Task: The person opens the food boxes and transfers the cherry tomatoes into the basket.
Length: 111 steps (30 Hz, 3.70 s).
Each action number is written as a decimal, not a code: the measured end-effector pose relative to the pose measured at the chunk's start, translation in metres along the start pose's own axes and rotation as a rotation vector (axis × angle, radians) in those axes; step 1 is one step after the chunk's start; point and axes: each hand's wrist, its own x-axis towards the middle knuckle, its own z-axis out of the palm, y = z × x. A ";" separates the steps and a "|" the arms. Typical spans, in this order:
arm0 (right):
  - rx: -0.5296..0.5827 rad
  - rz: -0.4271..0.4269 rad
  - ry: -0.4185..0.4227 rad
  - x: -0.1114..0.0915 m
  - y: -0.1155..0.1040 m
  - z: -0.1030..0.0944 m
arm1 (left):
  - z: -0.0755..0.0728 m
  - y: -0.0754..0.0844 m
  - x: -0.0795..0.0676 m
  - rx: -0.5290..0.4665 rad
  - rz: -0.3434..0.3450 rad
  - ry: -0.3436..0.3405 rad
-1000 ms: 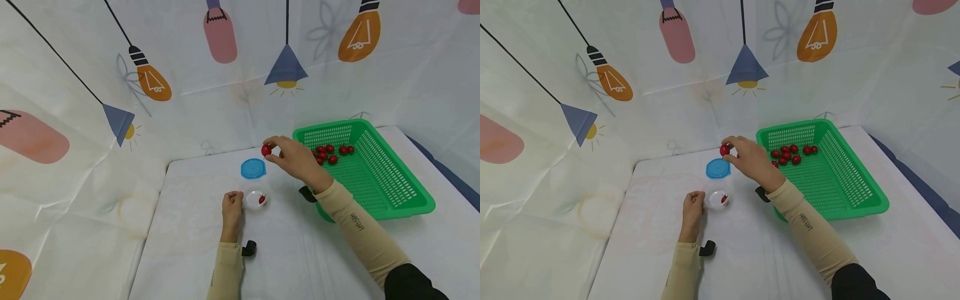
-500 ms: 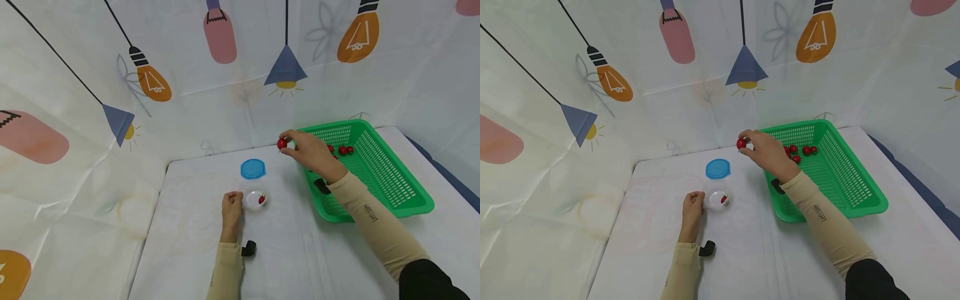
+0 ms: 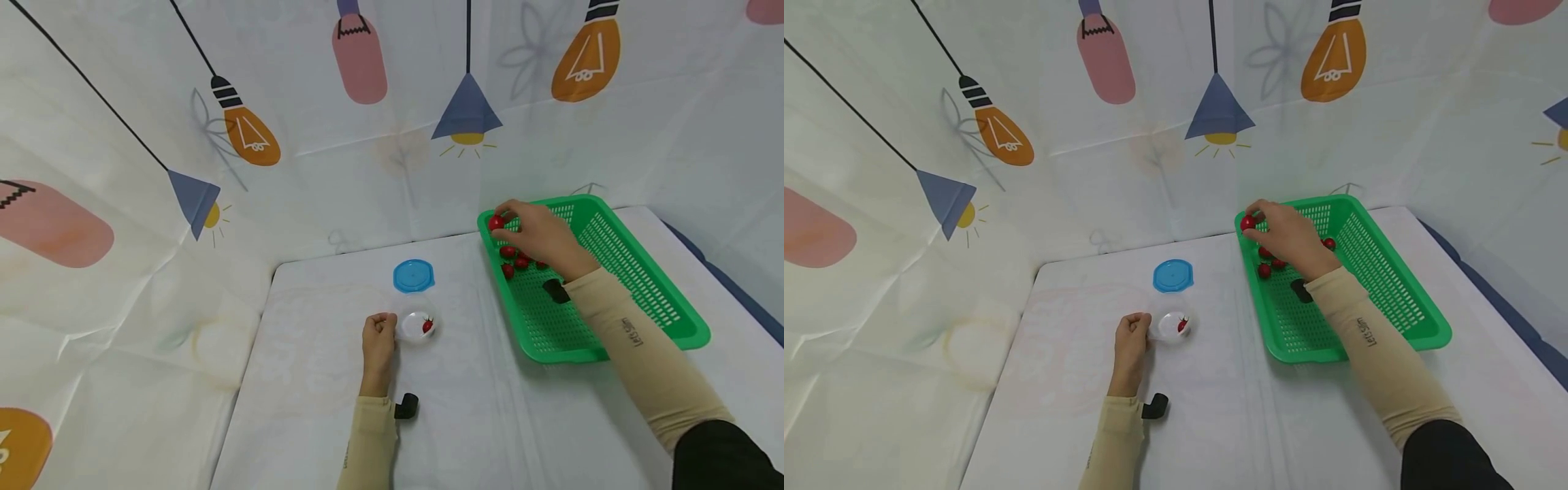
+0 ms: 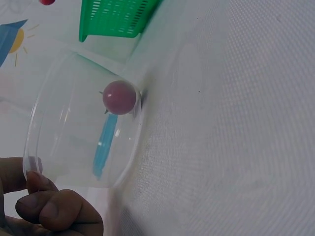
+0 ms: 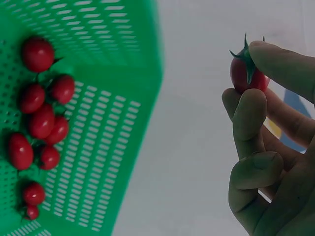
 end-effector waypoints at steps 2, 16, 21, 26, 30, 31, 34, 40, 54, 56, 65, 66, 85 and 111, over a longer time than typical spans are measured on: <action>-0.006 0.006 -0.003 0.001 0.008 0.001 | 0.000 -0.001 0.000 -0.013 0.002 -0.001; -0.026 0.099 -0.088 0.005 0.067 0.005 | -0.002 -0.004 0.000 -0.037 -0.004 -0.003; -0.040 0.115 -0.093 0.000 0.087 0.003 | -0.002 -0.003 0.000 -0.038 -0.001 -0.002; -0.039 0.138 -0.124 -0.002 0.101 0.002 | -0.002 -0.001 0.000 -0.024 -0.006 0.008; -0.028 0.145 -0.149 -0.003 0.110 0.001 | -0.003 -0.002 0.000 -0.013 -0.016 0.006; -0.027 0.145 -0.154 -0.003 0.112 0.000 | -0.003 -0.002 0.000 -0.011 -0.019 0.004; -0.041 0.142 -0.172 -0.004 0.118 -0.001 | -0.003 -0.002 0.000 -0.009 -0.019 0.005; -0.081 0.161 -0.221 -0.004 0.130 -0.003 | -0.004 -0.001 0.000 -0.012 -0.016 0.009; -0.074 0.155 -0.270 -0.007 0.141 0.003 | -0.001 0.001 0.000 -0.007 -0.021 0.009; -0.070 0.152 -0.278 -0.008 0.142 0.004 | -0.001 0.000 0.000 -0.001 -0.025 0.007; -0.041 0.124 -0.300 -0.009 0.148 0.009 | -0.001 0.000 -0.001 0.004 -0.039 0.011; -0.045 0.122 -0.301 -0.009 0.149 0.010 | -0.001 0.000 -0.001 0.006 -0.039 0.013; -0.046 0.187 -0.316 -0.012 0.153 0.012 | -0.001 -0.001 -0.001 0.013 -0.011 0.013; -0.050 0.170 -0.285 -0.010 0.129 0.002 | -0.001 -0.002 -0.001 0.000 -0.023 0.016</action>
